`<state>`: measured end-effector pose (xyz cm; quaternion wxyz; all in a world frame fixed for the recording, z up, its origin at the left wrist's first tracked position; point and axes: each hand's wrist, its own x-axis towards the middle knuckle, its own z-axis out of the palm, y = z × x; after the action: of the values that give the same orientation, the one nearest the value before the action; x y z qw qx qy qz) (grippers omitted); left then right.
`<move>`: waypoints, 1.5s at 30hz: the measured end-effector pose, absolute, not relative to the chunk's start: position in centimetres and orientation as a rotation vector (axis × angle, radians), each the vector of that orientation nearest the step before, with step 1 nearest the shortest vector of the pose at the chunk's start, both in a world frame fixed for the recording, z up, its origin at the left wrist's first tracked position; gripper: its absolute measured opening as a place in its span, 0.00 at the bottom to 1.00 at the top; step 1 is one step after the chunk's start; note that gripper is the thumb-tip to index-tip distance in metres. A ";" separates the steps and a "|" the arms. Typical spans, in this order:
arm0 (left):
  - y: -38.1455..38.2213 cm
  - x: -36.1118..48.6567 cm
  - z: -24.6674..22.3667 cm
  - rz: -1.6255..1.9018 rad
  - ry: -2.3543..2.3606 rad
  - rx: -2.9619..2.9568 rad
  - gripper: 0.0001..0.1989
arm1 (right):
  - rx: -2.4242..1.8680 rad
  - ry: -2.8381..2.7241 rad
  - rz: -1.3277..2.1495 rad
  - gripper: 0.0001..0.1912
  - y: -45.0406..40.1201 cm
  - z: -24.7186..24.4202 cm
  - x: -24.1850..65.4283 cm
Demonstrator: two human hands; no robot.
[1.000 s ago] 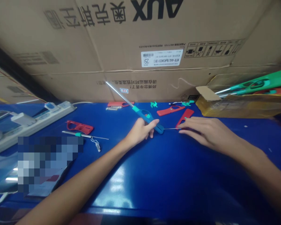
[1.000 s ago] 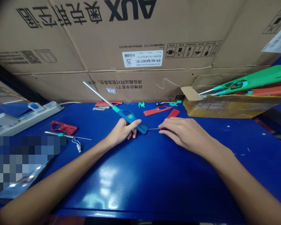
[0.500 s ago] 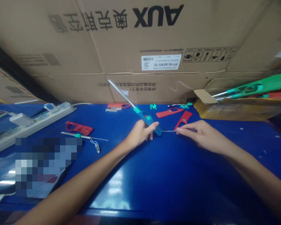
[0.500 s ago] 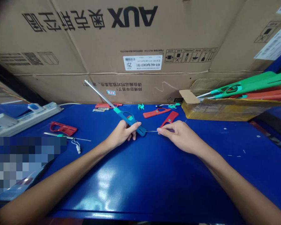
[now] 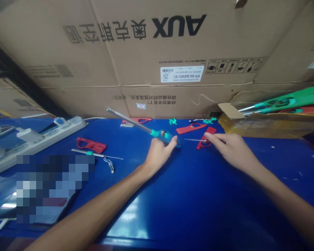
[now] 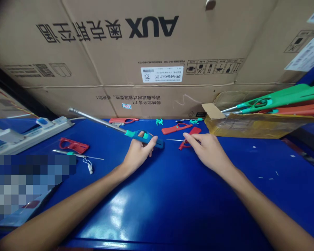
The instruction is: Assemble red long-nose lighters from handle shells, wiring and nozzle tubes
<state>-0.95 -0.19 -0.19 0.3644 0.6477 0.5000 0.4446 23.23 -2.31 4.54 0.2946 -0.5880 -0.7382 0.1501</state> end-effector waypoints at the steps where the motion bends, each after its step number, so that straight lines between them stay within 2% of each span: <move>1: -0.1 -1.0 -0.2 1.163 1.319 1.646 0.18 | -1.551 -1.972 0.270 0.31 -2.4 4.5 23.1; 5: 0.2 -1.2 -0.4 1.227 1.317 1.463 0.23 | -1.511 -2.038 -0.009 0.20 -2.1 3.4 23.2; 9: -0.1 -1.3 -0.2 1.296 1.234 1.414 0.25 | -1.448 -2.276 -0.101 0.18 -1.6 1.3 23.2; 13: -0.5 -1.1 0.2 1.294 1.201 1.474 0.27 | -1.377 -2.395 -0.092 0.20 -1.9 0.4 21.9; 16: -1.0 -0.6 0.1 1.174 1.148 1.495 0.29 | -1.208 -2.435 -0.119 0.30 -2.8 0.7 20.4; 18: -1.4 -0.1 -0.1 1.081 1.044 1.472 0.27 | -1.088 -2.445 -0.135 0.33 -3.5 1.0 19.4; 24: -2.1 0.4 -0.1 0.985 0.880 1.587 0.26 | -1.034 -2.360 -0.228 0.24 -4.2 1.1 18.3; 28: -1.6 0.1 -0.2 0.968 0.886 1.623 0.20 | -1.137 -2.283 -0.040 0.17 -3.6 1.3 19.2; 31: -1.3 0.0 -0.5 0.975 0.874 1.645 0.19 | -1.316 -2.073 0.110 0.14 -3.0 2.1 20.4; 33: -1.3 0.0 -0.6 0.938 0.882 1.672 0.19 | -1.423 -1.910 0.233 0.15 -2.7 2.8 21.2; 38: -1.4 -0.2 -0.4 0.817 0.878 1.781 0.17 | -1.596 -1.672 0.453 0.28 -2.3 3.8 22.7; 45: -1.4 -0.2 -0.1 0.762 0.844 1.825 0.15 | -1.778 -1.673 0.281 0.29 -2.0 4.3 23.6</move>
<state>-0.21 -1.36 -0.13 0.4757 0.7466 0.3451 0.3119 23.59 -2.01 4.28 0.3355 -0.6816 -0.6413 0.1077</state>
